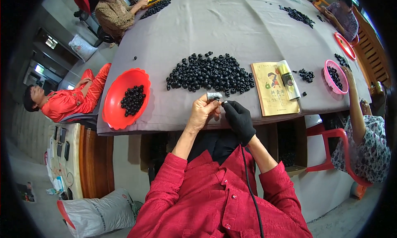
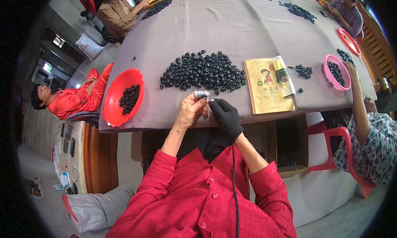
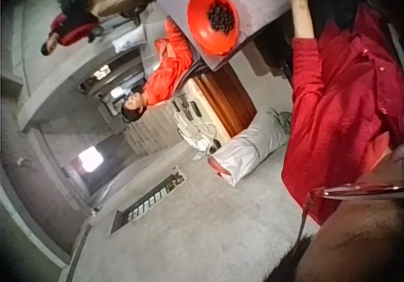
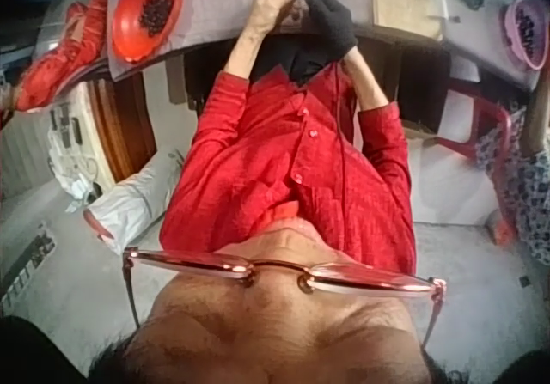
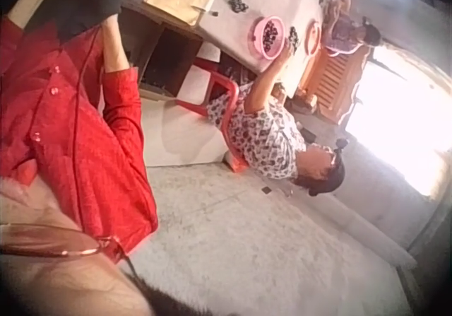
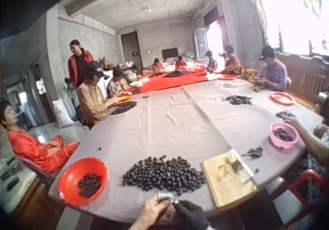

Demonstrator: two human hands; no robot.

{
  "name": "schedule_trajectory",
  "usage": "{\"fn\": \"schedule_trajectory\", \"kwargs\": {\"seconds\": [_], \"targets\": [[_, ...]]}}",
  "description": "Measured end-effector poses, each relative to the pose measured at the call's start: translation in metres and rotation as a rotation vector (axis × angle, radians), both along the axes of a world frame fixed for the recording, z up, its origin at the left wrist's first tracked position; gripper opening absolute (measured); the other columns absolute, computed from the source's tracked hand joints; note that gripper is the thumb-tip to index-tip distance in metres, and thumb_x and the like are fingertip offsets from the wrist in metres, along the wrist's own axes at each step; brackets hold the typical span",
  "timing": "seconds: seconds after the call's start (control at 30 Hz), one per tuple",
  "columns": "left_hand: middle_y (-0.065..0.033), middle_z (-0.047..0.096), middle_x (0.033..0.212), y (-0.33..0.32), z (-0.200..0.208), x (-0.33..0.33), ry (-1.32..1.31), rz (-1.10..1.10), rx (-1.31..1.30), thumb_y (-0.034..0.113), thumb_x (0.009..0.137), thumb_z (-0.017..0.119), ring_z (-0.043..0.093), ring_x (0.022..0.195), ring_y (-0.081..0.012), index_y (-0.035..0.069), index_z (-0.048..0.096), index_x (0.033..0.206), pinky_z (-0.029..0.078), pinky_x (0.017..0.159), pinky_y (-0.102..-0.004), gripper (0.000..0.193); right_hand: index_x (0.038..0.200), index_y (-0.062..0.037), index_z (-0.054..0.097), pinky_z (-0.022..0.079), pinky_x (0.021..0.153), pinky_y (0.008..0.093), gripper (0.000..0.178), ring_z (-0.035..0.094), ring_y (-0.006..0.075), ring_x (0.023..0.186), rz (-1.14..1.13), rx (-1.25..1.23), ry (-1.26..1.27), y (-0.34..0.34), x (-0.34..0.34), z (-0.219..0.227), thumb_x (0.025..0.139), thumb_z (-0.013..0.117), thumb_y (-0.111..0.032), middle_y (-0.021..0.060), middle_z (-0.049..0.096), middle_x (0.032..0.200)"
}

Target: The person assembles small black plastic or rubber components by hand at a communal workshop table, using an assembly tool.

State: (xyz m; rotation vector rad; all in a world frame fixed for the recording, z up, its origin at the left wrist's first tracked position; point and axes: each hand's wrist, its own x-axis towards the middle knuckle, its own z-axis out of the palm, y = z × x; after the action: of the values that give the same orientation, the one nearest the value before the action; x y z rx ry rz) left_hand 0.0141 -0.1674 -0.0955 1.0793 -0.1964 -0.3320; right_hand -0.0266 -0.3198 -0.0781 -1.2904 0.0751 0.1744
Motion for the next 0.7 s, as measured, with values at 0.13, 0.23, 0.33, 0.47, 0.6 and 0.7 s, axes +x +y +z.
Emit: {"fn": "schedule_trajectory", "kwargs": {"seconds": [0.13,0.23,0.33,0.47,0.6,0.7], "targets": [[-0.006,0.059,0.072,0.002,-0.001,-0.002,0.066,0.004,-0.011,0.006,0.084,0.055,0.053,0.055,-0.0094,0.0,0.057,0.098,0.046,0.046,-0.0217,0.015,0.096,-0.0023,0.061,0.039,0.053,0.0202,0.021,0.048,0.0041,0.062,0.003,-0.048,-0.004,-0.001,0.001,-0.006,0.086,0.055,-0.02,-0.0006,0.057,0.072],[-0.0049,0.058,0.07,0.001,0.001,-0.004,0.114,0.066,-0.002,0.006,0.084,0.057,0.052,0.055,-0.0088,0.0,0.058,0.095,0.045,0.048,-0.0212,0.013,0.099,-0.0017,0.06,0.041,0.06,0.0203,0.022,0.05,0.0044,0.069,0.01,-0.129,-0.112,-0.002,0.002,-0.012,0.086,0.055,-0.018,-0.0007,0.059,0.079],[-0.0041,0.058,0.07,0.002,0.002,-0.004,0.107,0.07,-0.043,0.007,0.083,0.058,0.051,0.055,-0.0083,0.0,0.058,0.091,0.044,0.049,-0.0206,0.011,0.102,-0.0019,0.06,0.042,0.065,0.0206,0.023,0.05,0.0045,0.076,0.039,-0.164,-0.13,0.0,0.001,-0.011,0.086,0.055,-0.018,-0.0005,0.06,0.085],[-0.0034,0.057,0.069,0.003,0.004,-0.005,0.099,0.007,-0.075,0.007,0.083,0.057,0.049,0.054,-0.0081,-0.001,0.058,0.09,0.042,0.049,-0.0197,0.01,0.102,-0.0027,0.06,0.042,0.065,0.0209,0.023,0.05,0.0041,0.075,0.038,-0.184,-0.135,0.001,-0.002,-0.009,0.086,0.056,-0.018,0.0002,0.061,0.086],[-0.0026,0.055,0.069,0.002,0.003,-0.006,0.118,-0.017,-0.129,0.008,0.085,0.056,0.046,0.053,-0.0077,0.0,0.058,0.095,0.038,0.049,-0.0191,0.013,0.101,-0.0023,0.06,0.042,0.066,0.0214,0.023,0.051,0.0054,0.076,0.056,-0.181,-0.107,0.001,-0.004,-0.006,0.086,0.056,-0.018,0.0006,0.061,0.086],[-0.0014,0.053,0.068,0.004,0.001,-0.007,0.116,-0.046,-0.131,0.009,0.086,0.055,0.043,0.052,-0.0068,0.0,0.058,0.098,0.034,0.048,-0.0191,0.015,0.1,-0.0018,0.059,0.042,0.069,0.0221,0.023,0.052,0.0066,0.079,0.068,-0.175,-0.119,0.002,-0.006,0.0,0.086,0.055,-0.019,0.0014,0.061,0.087]]}}
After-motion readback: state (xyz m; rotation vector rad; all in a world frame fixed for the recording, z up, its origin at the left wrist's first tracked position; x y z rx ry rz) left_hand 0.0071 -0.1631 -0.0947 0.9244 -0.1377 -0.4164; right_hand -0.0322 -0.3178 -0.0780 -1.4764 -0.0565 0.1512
